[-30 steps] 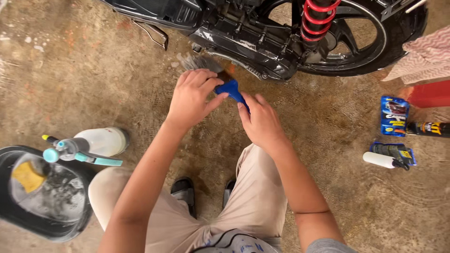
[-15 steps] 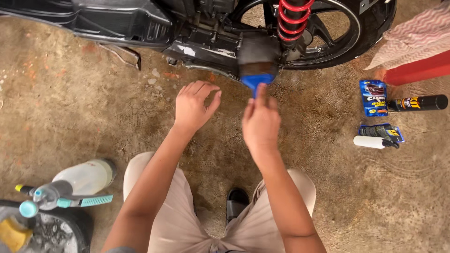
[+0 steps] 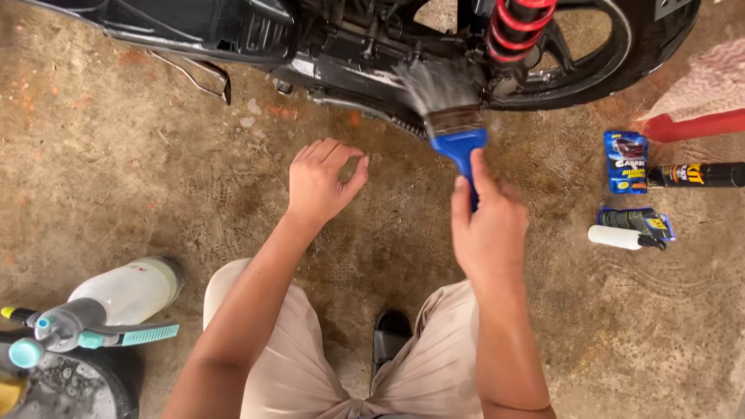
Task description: The person sprays a cleaning solution from a pressure sprayer onto a black motorcycle, covering the body, engine, and rear wheel. They then use a blue brush to scrub the rear wheel and engine area, focusing on removing dirt from the mechanical components.
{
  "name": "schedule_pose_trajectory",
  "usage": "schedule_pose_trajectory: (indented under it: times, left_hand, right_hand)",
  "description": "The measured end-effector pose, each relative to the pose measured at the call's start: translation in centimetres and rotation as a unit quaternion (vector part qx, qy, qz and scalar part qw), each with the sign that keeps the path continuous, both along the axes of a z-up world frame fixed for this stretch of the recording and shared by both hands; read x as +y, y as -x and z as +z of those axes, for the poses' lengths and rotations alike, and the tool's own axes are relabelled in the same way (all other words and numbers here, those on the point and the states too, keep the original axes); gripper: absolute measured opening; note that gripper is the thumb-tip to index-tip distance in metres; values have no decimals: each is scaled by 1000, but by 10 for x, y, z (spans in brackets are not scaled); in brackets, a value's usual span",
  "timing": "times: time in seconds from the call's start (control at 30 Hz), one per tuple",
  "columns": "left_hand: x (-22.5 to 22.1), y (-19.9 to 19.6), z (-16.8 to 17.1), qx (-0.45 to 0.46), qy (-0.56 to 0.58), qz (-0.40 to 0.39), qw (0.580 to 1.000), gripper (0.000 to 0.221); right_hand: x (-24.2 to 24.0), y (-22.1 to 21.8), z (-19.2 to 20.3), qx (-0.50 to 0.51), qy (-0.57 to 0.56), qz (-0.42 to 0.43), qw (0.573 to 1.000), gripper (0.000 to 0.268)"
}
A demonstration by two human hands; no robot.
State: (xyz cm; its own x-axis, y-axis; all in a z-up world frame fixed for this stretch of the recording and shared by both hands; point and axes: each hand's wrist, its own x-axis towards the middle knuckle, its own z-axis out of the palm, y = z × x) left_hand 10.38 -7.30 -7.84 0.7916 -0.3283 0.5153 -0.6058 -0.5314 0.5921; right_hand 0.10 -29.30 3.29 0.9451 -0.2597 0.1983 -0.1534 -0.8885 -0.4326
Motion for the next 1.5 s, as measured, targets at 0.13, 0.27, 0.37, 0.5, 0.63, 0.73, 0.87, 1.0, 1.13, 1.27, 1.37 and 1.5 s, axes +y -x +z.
schedule_pose_trajectory:
  times: [0.13, 0.27, 0.37, 0.5, 0.63, 0.73, 0.87, 1.0, 1.13, 1.27, 1.37, 1.5]
  left_hand:
    - [-3, 0, 2, 9, -6, -16, 1000, 11]
    - [3, -8, -3, 7, -14, -21, 1000, 12]
    - [2, -6, -8, 15, -16, -21, 1000, 11]
    - [-16, -6, -7, 10, -11, -55, 998, 13]
    - [-42, -6, 4, 2, 10, -81, 997, 19]
    - [-52, -2, 18, -17, 13, -94, 995, 24]
    - [-56, 1, 19, -12, 25, -98, 995, 25]
    - [-48, 4, 21, -10, 20, -86, 996, 25]
    - [-41, 0, 38, -13, -3, -70, 997, 24]
    - [-46, -4, 68, -8, -12, -56, 998, 20]
    - [-50, -6, 90, -29, -33, -62, 997, 19]
    - [-52, -9, 114, -34, -54, -71, 995, 19]
  right_hand:
    - [9, -39, -17, 19, -9, 7, 1000, 41]
    - [-14, -26, 0, 135, -49, -74, 987, 38]
    - [-23, -1, 23, 153, -25, -107, 982, 38]
    - [-12, -6, 15, 33, -61, -45, 997, 39]
    - [-2, -24, -2, 86, -38, -73, 993, 42]
    - [-24, 6, 28, 256, -12, -132, 958, 40]
    - [-28, 15, 25, 78, -43, -111, 990, 35]
    - [-25, -8, 2, 50, -157, -68, 984, 50]
    - [-36, -11, 13, 10, -240, 116, 964, 60]
    - [-47, -22, 24, -52, -268, 189, 943, 54]
    - [-48, -39, 11, -138, -127, 129, 974, 28]
    - [-73, -44, -4, -169, -91, 172, 966, 32]
